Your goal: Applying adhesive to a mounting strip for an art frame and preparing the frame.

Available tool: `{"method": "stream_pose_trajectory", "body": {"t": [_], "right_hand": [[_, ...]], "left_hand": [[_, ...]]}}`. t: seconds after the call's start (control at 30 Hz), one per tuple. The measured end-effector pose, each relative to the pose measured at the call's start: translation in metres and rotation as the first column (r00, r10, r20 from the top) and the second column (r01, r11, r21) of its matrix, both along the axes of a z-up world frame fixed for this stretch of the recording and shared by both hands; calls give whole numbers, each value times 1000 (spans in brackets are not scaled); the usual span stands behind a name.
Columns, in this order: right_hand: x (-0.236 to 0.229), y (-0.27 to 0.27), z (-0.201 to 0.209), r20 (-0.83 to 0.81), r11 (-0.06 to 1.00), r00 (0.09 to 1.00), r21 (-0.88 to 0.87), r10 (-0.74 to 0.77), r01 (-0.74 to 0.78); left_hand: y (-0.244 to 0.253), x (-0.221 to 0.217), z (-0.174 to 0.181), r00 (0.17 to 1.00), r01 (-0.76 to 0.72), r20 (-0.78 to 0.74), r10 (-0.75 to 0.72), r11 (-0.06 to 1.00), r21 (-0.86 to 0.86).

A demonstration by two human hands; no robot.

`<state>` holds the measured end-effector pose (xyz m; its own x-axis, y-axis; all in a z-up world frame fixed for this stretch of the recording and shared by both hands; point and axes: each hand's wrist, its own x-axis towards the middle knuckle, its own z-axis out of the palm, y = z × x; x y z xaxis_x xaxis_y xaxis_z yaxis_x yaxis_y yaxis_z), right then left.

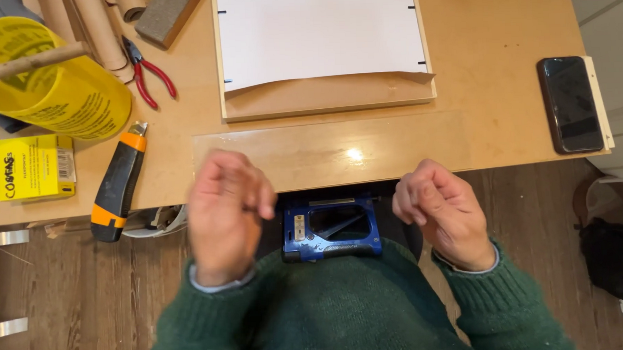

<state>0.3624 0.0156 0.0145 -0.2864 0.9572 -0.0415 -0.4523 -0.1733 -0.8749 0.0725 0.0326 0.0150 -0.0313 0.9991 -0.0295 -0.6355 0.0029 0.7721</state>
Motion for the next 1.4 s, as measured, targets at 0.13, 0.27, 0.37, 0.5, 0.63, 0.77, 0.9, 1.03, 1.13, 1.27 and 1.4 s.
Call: {"method": "stream_pose_trajectory", "body": {"t": [0.13,0.27,0.37,0.5,0.63,0.77,0.9,1.03,1.13,1.27,1.4], "right_hand": [[18,6,0,96,988,995,156,-31,16],[5,46,38,779,877,526,465,-341,-120],[2,84,44,843,749,212,538,-495,-388],[-9,119,45,877,728,49,427,-479,-536],[-26,134,33,903,759,-40,335,-428,-558],[-51,143,25,919,771,-119,238,-375,-591],[-87,150,15,938,767,-131,176,-320,-617],[-140,155,10,947,740,-38,225,-320,-634],[-174,155,10,920,642,73,324,-385,-695],[-191,153,16,933,672,83,311,-350,-672],[-171,153,14,912,664,26,317,-409,-677]], "left_hand": [[21,-37,6,981,-66,-174,80,994,84],[52,-53,46,591,-61,-795,135,990,124],[83,-65,46,192,4,-979,66,998,68],[125,-79,14,-200,156,-977,78,987,47],[146,-81,12,-270,189,-962,-34,978,-88],[153,-79,20,-276,206,-947,-164,952,-225],[156,-79,17,-315,219,-932,-181,941,-257],[157,-74,23,-347,204,-916,-199,938,-281],[154,-71,29,-380,175,-890,-252,925,-337],[150,-69,34,-424,182,-879,-217,931,-317],[152,-66,35,-418,181,-886,-198,938,-295]]}}
